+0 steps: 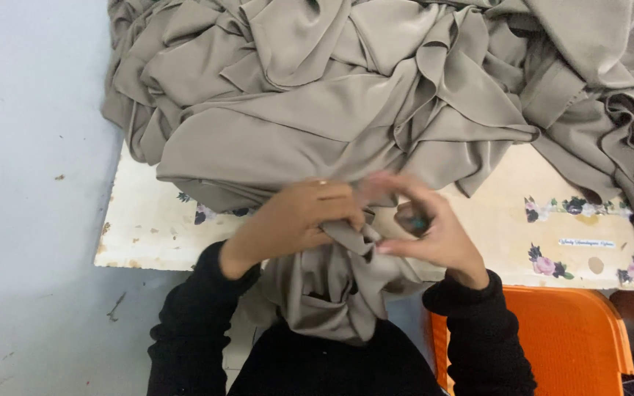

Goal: Trimming loose threads from grey fabric garments using thread snips at a workbench.

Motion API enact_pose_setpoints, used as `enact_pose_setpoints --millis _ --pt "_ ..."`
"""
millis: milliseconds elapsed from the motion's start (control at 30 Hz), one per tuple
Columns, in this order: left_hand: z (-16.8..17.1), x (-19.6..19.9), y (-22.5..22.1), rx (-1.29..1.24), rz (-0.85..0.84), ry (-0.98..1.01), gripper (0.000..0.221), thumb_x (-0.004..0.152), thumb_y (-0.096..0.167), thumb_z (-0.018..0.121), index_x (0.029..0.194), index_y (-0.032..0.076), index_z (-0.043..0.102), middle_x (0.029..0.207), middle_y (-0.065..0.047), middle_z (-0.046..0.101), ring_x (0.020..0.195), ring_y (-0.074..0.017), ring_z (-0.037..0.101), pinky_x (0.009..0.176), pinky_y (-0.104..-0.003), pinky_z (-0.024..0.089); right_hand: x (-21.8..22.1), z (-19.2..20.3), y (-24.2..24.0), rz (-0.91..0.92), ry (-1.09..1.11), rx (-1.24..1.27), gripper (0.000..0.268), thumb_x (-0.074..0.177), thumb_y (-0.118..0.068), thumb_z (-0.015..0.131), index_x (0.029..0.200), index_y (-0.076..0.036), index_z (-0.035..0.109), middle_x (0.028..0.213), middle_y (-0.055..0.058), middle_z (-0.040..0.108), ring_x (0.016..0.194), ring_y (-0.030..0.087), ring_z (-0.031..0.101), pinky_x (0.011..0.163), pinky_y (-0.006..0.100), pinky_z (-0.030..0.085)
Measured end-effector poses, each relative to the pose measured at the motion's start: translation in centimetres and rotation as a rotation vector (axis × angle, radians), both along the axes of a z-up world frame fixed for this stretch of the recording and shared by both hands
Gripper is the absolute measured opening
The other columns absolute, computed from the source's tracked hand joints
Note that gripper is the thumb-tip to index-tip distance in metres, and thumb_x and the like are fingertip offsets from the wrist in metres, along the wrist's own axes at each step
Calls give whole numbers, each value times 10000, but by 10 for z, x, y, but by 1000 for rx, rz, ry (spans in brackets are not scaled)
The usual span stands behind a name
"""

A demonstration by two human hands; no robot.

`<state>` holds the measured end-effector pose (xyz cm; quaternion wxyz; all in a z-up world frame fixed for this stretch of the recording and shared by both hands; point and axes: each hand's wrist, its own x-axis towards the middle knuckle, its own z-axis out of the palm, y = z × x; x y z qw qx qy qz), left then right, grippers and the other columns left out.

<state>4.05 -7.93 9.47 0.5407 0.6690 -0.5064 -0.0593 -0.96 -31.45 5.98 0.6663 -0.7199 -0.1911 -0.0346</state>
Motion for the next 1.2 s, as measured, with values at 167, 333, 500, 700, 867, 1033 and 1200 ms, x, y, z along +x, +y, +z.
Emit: enact_pose_setpoints --millis 167,333,500,700,867,1033,1200 --pt "16 3 64 110 386 -271 279 868 -37 685 1076 121 783 780 -146 592 610 -334 546 598 -437 536 -6 0 -19 105 114 -442 336 640 84 793 955 -33 794 750 184 795 571 363 717 645 436 555" --pt "-9 1 58 -158 216 -88 361 890 27 738 1235 96 657 1131 -149 728 881 -279 699 745 -423 559 -11 11 -21 -309 83 -527 373 751 -42 833 1093 -191 810 1012 31 810 677 224 729 627 265 491" --pt "22 -35 12 190 45 -500 533 868 -160 559 1200 257 542 1146 36 634 969 -149 617 827 -299 456 -9 -29 8 241 17 62 514 931 -487 669 1241 -77 650 1225 132 730 713 122 565 640 246 490" --pt "51 -50 60 75 234 -475 266 898 -76 676 975 173 626 758 7 487 557 -124 443 524 -290 358 12 -27 23 737 9 89 336 938 -359 721 966 -24 705 880 93 698 746 202 639 702 341 512" --pt "20 -30 109 220 466 -260 334 904 373 462 972 154 705 902 -20 520 810 -186 542 739 -346 426 7 -38 -1 452 -51 -55 186 910 -221 741 990 -54 719 989 90 745 922 205 742 884 336 622" --pt "-3 -9 61 433 624 -279 447 953 461 538 1256 158 667 1283 -100 677 1204 -302 639 984 -470 458 -8 -37 -3 269 101 -146 230 962 -201 650 1022 12 714 915 59 699 831 147 628 738 279 488" --pt "-36 -23 14 228 140 116 497 972 458 576 1380 180 512 1386 -93 569 1302 -324 546 1101 -568 391 -12 -36 -3 294 78 -24 271 964 -230 618 919 23 706 741 73 605 641 168 517 603 317 430"
